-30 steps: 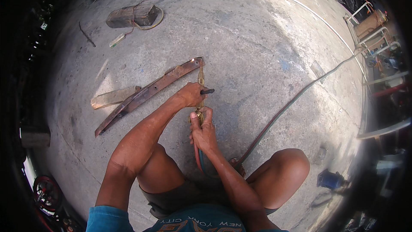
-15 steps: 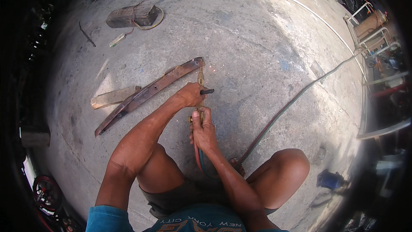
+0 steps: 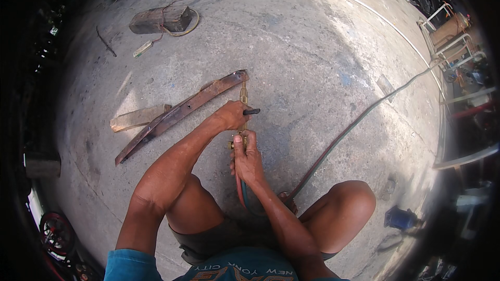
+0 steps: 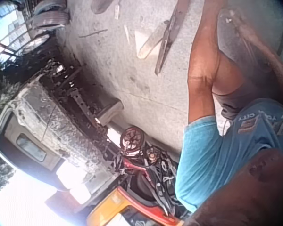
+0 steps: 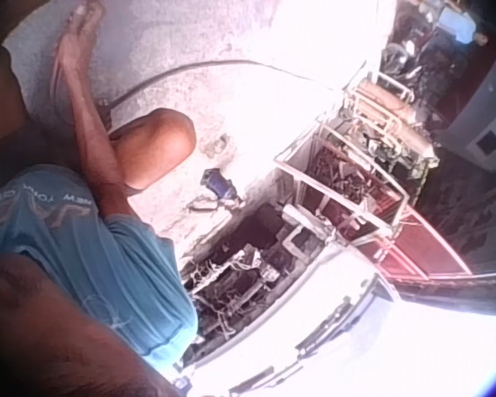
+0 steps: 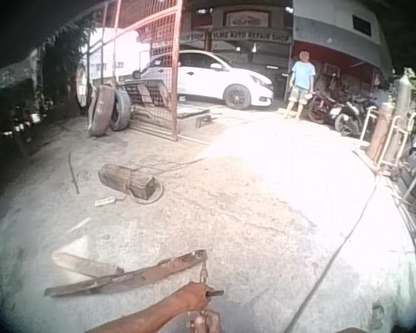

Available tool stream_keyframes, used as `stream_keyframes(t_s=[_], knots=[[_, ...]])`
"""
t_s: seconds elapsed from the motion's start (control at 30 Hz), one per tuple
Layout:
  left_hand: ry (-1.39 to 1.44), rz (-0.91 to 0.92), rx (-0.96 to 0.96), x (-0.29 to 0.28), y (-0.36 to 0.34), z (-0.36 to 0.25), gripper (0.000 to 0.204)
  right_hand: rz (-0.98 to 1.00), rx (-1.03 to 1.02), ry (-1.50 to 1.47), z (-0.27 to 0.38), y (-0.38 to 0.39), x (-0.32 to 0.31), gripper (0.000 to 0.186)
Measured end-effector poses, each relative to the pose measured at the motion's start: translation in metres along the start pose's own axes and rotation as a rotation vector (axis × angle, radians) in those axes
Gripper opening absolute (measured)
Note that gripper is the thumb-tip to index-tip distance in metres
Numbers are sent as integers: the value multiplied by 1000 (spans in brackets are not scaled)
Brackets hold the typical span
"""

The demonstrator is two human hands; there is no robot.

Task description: The person uses a handheld cutting torch to cut a long, curved metal bar lying on the concrete floor. They adjust the bar's position and apply the flame to separate a section, then reposition the bar to cut another section.

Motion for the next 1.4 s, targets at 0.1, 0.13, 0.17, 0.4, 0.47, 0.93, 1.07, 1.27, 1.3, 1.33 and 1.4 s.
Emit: stream_keyframes(t_s=[0.1, 0.13, 0.17, 0.4, 0.47, 0.93, 1.07, 1.27, 1.3, 1.33, 1.4], knots=[[8, 3, -8, -1, 1, -1, 30, 1, 1, -1, 0, 1, 0, 38], [6, -1, -7, -1, 1, -1, 30, 4, 0, -1, 0, 1, 0, 38], [4, -5, -5, -1, 2, -1, 30, 6, 0, -1, 0, 1, 0, 38], [-38, -9, 23, -1, 1, -5, 32, -3, 11, -2, 0, 1, -1, 38], [-36, -24, 32, -1, 0, 1, 32, 1, 12, -3, 1, 2, 2, 38], [-37, -21, 33, -3, 2, -2, 34, 3, 3, -29, -3, 0, 1, 34], [-25, -12, -3, -3, 3, -1, 34, -1, 1, -28, -4, 0, 1, 34], [0, -19, -19, -3, 3, -1, 34, -13, -4, 1, -2, 1, -1, 34], [2, -12, -20, -2, 3, -3, 34, -14, 3, 0, -2, 2, -2, 34], [0, -16, -24, -2, 3, 0, 34, -12, 9, -2, 0, 2, -1, 34], [-3, -22, -33, -1, 1, 4, 33, -6, 15, -9, 0, 3, 1, 34]])
Point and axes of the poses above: each hand's wrist, its own y-axis away from the middle knuckle, its own x-axis out of the palm, z = x × y, the point moved 8 cm from there along -y, towards the middle knuckle, and after that the axes turned 11 degrees about y, right-handed, at the moved point
